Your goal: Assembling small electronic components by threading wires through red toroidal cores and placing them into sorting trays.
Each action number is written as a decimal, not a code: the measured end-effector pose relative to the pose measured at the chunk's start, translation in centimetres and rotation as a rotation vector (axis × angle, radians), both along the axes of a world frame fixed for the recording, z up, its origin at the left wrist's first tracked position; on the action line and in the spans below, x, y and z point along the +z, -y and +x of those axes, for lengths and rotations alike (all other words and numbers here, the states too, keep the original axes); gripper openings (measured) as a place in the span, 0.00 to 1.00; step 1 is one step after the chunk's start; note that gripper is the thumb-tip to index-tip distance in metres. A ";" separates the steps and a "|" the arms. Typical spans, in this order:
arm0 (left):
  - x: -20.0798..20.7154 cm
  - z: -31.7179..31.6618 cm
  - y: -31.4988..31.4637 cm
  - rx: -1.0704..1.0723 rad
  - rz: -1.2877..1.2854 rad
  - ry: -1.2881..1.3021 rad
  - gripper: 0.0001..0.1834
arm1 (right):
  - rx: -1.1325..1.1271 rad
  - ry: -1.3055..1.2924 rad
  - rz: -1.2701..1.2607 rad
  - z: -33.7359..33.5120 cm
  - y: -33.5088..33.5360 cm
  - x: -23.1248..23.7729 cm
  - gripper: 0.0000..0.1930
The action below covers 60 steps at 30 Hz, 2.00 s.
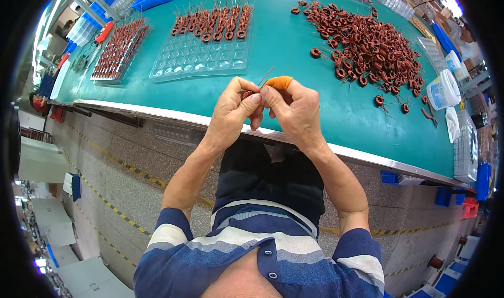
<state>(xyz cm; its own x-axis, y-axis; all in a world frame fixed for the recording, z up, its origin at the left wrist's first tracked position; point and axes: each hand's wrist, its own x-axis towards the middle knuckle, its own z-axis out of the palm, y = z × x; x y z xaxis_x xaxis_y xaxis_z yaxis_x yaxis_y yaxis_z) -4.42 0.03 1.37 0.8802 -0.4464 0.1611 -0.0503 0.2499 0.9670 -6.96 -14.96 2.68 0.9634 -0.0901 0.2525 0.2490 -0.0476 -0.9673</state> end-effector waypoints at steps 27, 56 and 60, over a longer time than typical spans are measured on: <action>-2.8 -0.3 -0.5 -0.039 -0.175 -0.157 0.08 | -0.177 -0.011 -0.027 0.1 1.5 -1.2 0.15; -3.5 1.1 -3.5 0.223 -0.177 -0.046 0.06 | 0.060 0.010 -0.205 3.1 -3.9 0.4 0.10; -2.9 2.5 -5.3 0.254 -0.004 0.094 0.09 | 0.235 -0.106 -0.268 6.4 -4.9 1.6 0.10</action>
<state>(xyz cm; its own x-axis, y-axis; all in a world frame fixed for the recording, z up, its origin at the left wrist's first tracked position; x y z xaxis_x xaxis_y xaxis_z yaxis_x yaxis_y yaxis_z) -1.95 5.29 -1.54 0.9449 -0.2126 0.2488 -0.2013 0.2218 0.9541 -0.51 -10.07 4.26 0.9719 0.1926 0.1352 0.1829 -0.2564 -0.9491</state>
